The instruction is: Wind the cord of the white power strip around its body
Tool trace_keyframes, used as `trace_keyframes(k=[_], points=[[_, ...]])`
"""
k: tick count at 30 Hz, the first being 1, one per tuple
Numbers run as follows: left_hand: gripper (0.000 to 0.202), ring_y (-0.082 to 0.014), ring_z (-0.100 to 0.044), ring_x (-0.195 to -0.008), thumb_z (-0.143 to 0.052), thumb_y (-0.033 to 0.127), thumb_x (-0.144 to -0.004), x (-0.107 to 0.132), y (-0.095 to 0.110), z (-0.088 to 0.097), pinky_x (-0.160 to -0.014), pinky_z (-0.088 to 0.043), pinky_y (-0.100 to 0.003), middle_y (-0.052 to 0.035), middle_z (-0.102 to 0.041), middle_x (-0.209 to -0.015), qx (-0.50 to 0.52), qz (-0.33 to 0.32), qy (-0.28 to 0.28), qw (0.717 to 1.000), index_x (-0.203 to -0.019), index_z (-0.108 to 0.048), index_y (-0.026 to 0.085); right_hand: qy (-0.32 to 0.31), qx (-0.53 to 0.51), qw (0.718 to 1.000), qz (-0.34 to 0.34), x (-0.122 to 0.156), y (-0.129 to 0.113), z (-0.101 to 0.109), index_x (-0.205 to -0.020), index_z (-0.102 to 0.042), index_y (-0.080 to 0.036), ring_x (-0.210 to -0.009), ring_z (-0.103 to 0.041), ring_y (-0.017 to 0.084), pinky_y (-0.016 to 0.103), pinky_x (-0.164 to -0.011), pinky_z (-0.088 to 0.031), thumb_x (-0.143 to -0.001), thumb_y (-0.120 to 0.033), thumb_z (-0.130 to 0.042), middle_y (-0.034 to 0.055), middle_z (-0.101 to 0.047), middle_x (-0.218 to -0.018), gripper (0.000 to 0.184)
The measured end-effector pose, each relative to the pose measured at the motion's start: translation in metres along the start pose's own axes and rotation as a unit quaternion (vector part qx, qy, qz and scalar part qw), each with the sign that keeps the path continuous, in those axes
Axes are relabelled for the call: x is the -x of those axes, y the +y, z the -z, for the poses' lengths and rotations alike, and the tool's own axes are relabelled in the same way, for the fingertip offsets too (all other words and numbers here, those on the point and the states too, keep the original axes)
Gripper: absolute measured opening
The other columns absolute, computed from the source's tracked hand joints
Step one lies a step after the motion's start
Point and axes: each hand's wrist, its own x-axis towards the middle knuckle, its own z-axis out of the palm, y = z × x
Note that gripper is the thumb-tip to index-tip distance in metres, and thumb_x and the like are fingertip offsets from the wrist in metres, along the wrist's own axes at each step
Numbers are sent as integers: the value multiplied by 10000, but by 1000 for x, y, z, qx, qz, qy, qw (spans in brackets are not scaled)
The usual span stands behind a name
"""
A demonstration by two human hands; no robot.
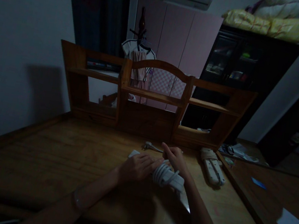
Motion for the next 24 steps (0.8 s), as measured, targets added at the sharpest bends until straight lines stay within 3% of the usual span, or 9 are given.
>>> trace_keyframes(k=[3, 6, 8, 10, 15, 18, 20, 22, 24], points=[[636, -248, -576, -1080, -473, 438, -888, 3, -6, -1, -928, -464, -389, -162, -589, -1183, 38, 91, 51, 994, -1399, -264, 122, 28, 33, 999, 24, -2, 4, -4, -693, -646, -172, -628, -551, 151, 249, -602, -411, -940, -493, -289, 23, -593, -633, 540], [747, -265, -562, -1114, -613, 519, -771, 4, -13, -2, -959, -445, -369, -154, -562, -1239, 79, 242, 127, 959, -1368, -330, 170, 92, 116, 982, 116, -1, 4, -6, -964, -648, -183, -879, -564, 205, 328, -783, -444, -910, -412, -411, 68, -632, -919, 334], [758, -261, -553, -1133, -687, 493, -708, 3, -21, -2, -957, -446, -346, -121, -557, -1258, 110, 358, 181, 909, -1335, -374, 206, 139, 172, 965, 142, 1, 4, -7, -1113, -597, -206, -1048, -510, 236, 400, -903, -408, -878, -405, -496, 96, -582, -1107, 324], [765, -253, -558, -1125, -726, 460, -669, 3, -30, 0, -930, -460, -330, -95, -569, -1245, 138, 448, 239, 850, -1315, -396, 218, 163, 204, 957, 126, 2, 4, -10, -1220, -533, -245, -1162, -445, 264, 457, -967, -368, -834, -466, -567, 106, -508, -1241, 446], [651, -223, -624, -975, -717, 436, -680, 12, -57, -3, -818, -488, -308, -102, -636, -1123, 190, 546, 353, 736, -1233, -493, 177, 145, 197, 963, 113, 4, 8, -23, -1380, -367, -264, -1285, -335, 312, 497, -1011, -347, -699, -561, -684, 139, -337, -1407, 808], [612, -222, -639, -921, -725, 442, -664, 19, -69, -10, -781, -491, -304, -111, -661, -1058, 217, 576, 367, 697, -1176, -542, 161, 152, 157, 970, 111, 6, 11, -31, -1424, -285, -244, -1284, -356, 293, 471, -1000, -378, -737, -482, -674, 154, -319, -1421, 824], [616, -219, -638, -925, -724, 441, -665, 23, -73, -15, -786, -487, -301, -110, -664, -1057, 231, 578, 367, 692, -1183, -541, 163, 159, 98, 978, 96, 6, 13, -34, -1428, -268, -212, -1164, -491, 263, 425, -912, -459, -777, -436, -636, 162, -425, -1339, 781], [604, -215, -641, -917, -719, 438, -671, 24, -74, -19, -788, -485, -299, -106, -668, -1053, 247, 578, 362, 688, -1181, -545, 166, 149, 26, 987, 60, 5, 15, -34, -1385, -343, -169, -870, -627, 211, 344, -718, -525, -842, -426, -545, 128, -596, -1096, 634], [563, -211, -646, -891, -715, 439, -672, 26, -74, -22, -776, -487, -297, -101, -676, -1029, 265, 584, 356, 680, -1143, -570, 165, 128, -13, 991, 22, 5, 16, -32, -1253, -501, -136, -596, -605, 163, 269, -548, -487, -900, -441, -437, 60, -643, -793, 471]])
